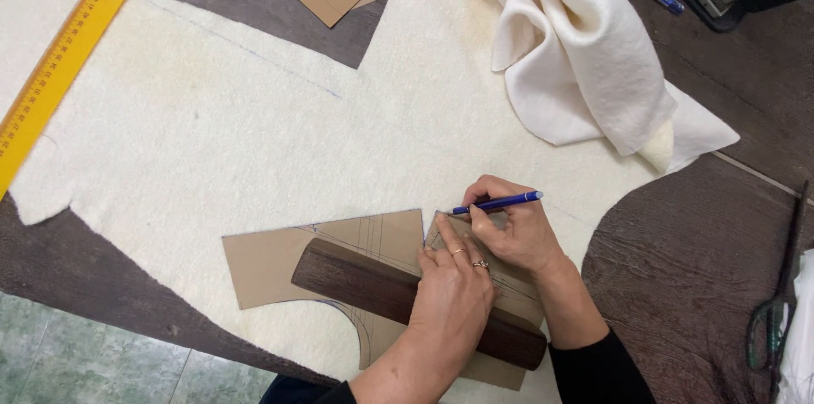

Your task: The person places a cardboard pattern onto a large piece of white fabric and uses a blue pen to trace the pattern's outline. They adjust the pattern and use a ruler to draw straight lines along the edges.

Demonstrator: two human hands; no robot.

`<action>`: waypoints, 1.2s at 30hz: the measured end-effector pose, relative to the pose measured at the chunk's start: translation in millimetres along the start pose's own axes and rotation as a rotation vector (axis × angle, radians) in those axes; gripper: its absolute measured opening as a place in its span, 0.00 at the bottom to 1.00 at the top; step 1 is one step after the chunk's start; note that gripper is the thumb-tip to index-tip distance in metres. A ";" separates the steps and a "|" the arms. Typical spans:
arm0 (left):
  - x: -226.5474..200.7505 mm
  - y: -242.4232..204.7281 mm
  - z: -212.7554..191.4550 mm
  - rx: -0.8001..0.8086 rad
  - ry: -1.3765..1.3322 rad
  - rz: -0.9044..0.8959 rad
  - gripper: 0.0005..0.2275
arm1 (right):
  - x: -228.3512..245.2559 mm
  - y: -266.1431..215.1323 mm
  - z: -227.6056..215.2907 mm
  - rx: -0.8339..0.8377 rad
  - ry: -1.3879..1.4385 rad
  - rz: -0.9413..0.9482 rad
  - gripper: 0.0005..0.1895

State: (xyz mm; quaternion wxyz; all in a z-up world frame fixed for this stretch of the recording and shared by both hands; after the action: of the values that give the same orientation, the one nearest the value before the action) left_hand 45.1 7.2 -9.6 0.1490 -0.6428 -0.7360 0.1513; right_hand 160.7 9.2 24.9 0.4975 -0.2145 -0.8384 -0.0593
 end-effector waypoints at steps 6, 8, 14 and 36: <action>-3.0 1.9 4.2 0.000 -0.009 -0.020 0.33 | -3.8 -9.3 -4.8 -0.038 0.036 0.034 0.04; -3.4 2.3 3.9 -0.002 -0.008 -0.038 0.35 | -4.1 -13.5 -6.5 -0.046 0.039 0.036 0.04; -2.6 2.8 2.4 -0.027 -0.010 -0.086 0.36 | -11.0 -27.2 -6.1 -0.096 0.130 0.100 0.04; -7.6 2.7 11.3 -0.034 0.021 -0.157 0.34 | -20.9 -35.4 -6.2 -0.063 0.172 0.103 0.04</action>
State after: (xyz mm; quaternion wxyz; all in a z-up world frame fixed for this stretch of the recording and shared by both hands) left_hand 43.9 -0.4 -21.2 0.1570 -0.5870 -0.7852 0.1199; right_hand 159.5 -30.9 14.0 0.5632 -0.2669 -0.7781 -0.0781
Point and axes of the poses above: each hand's wrist, its own y-axis towards the middle knuckle, its own z-axis out of the palm, x = y × z, the point moved 5 cm from there along y, towards the middle knuckle, and after that the axes turned 11 degrees about x, right-handed, at the moved point
